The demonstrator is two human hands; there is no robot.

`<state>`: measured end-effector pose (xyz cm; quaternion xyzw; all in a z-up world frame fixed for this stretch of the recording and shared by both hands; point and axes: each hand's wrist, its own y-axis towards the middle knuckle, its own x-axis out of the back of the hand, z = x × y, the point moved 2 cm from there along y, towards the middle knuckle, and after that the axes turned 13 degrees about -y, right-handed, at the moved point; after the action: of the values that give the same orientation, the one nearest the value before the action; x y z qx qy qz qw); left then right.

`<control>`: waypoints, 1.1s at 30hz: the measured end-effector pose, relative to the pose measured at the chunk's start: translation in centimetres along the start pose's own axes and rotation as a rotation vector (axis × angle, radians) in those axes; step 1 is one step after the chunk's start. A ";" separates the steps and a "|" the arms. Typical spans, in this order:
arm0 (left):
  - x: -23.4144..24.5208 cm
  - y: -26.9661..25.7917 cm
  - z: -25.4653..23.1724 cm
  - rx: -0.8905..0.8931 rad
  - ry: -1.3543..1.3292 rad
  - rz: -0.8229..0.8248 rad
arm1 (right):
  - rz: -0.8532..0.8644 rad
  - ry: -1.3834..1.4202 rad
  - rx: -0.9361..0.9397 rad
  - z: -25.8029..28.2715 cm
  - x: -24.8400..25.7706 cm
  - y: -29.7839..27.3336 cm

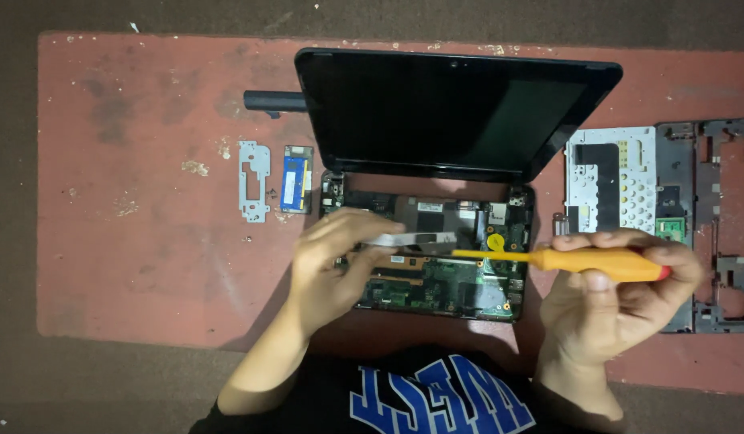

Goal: Disassembling a laptop by removing the hard drive bracket and unscrewing internal components

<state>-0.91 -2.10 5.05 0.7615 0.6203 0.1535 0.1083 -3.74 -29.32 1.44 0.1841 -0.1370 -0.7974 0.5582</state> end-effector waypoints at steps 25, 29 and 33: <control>-0.4 -0.4 1.8 0.214 -0.365 -0.214 | 0.644 -0.384 -0.367 -2.9 -4.3 -3.2; -1.5 0.2 2.5 0.274 -0.565 -0.271 | 0.633 -0.306 -0.411 -3.6 -4.6 -3.5; -6.8 -4.8 10.9 0.439 -1.043 -0.240 | 0.462 -0.050 -0.512 -4.1 -5.3 -3.7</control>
<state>-2.52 -7.52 -7.48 0.6654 0.5843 -0.3879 0.2558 -3.33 -23.14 -3.04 -0.0173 0.0158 -0.6625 0.7487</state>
